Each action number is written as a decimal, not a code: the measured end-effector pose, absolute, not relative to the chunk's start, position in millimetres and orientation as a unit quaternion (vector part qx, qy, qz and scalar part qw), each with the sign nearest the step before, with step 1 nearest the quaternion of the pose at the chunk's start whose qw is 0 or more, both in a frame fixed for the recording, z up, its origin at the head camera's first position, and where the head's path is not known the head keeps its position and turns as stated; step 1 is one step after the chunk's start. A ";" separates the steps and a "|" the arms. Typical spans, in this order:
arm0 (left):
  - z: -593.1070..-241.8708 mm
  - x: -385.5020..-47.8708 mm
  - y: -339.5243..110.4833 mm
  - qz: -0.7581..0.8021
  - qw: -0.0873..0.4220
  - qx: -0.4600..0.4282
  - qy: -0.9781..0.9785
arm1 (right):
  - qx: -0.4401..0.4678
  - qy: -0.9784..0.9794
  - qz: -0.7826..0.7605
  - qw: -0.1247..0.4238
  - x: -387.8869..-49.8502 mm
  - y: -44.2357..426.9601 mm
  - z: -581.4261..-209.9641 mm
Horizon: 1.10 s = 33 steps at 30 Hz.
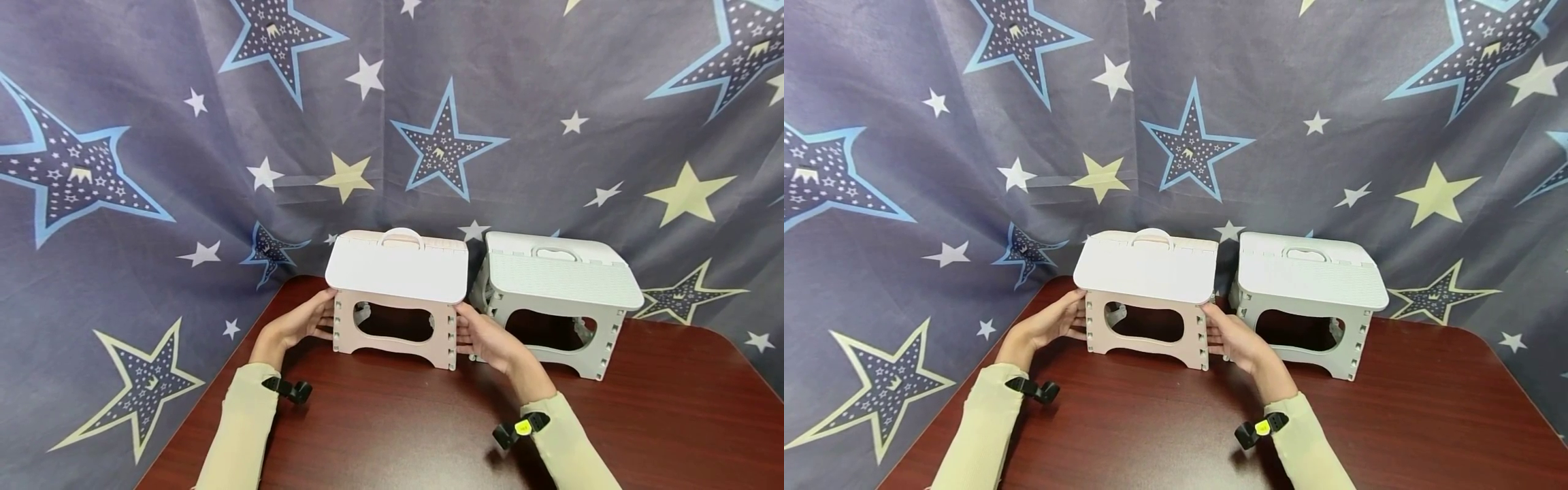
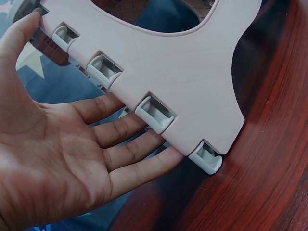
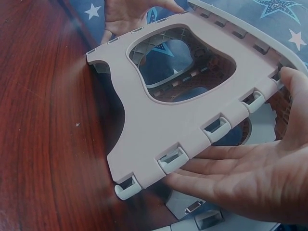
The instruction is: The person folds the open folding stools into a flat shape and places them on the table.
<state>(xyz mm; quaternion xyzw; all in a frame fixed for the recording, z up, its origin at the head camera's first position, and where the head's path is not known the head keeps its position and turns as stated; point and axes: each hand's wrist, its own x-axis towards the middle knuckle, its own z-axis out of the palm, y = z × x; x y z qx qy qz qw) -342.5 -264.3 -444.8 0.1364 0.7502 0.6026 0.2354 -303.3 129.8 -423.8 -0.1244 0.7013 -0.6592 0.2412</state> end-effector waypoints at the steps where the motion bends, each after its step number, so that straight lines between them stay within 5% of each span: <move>1: -444.7 -342.4 -264.3 0.603 0.235 0.136 0.750 | -0.124 0.701 -0.659 0.241 -303.3 129.8 -423.9; 33: -445.4 -342.4 -263.9 0.602 0.240 0.146 0.748 | -0.135 0.699 -0.656 0.248 -303.8 130.8 -425.3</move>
